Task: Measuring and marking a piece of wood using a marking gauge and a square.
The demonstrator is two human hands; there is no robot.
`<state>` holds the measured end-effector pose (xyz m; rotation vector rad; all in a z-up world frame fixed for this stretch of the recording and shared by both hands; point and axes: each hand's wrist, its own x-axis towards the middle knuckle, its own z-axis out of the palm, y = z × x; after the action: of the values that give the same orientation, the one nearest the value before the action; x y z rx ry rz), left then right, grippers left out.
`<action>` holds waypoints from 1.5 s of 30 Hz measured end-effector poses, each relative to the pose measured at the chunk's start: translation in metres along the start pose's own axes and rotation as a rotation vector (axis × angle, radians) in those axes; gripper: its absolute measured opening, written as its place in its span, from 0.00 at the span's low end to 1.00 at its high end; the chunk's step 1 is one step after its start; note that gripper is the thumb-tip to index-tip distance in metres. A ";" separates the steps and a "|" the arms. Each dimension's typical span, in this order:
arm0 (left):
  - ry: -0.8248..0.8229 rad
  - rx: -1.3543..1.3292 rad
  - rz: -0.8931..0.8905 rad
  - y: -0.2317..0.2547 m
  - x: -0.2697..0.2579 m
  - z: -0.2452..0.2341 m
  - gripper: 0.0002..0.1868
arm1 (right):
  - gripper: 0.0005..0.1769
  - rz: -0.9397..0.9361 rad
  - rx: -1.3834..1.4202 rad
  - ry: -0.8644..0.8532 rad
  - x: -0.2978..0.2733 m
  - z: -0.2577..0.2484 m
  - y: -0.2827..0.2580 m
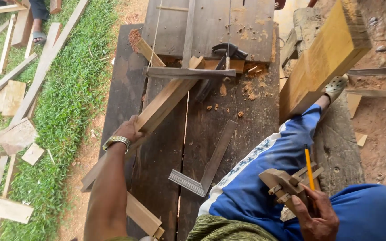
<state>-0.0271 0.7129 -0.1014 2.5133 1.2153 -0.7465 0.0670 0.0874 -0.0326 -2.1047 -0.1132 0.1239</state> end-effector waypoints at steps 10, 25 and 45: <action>-0.206 -0.634 0.384 -0.003 -0.093 -0.001 0.39 | 0.17 -0.101 0.066 -0.052 -0.004 0.001 -0.013; -1.048 -1.965 -0.059 0.037 -0.289 0.091 0.44 | 0.19 -0.051 0.251 -0.078 -0.003 0.000 -0.012; -1.026 -1.953 0.483 0.339 -0.184 0.074 0.53 | 0.19 0.230 0.199 0.147 -0.021 -0.013 -0.005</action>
<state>0.1179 0.3502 -0.0611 0.5007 0.3258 -0.2307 0.0476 0.0760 -0.0206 -1.9147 0.2215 0.1121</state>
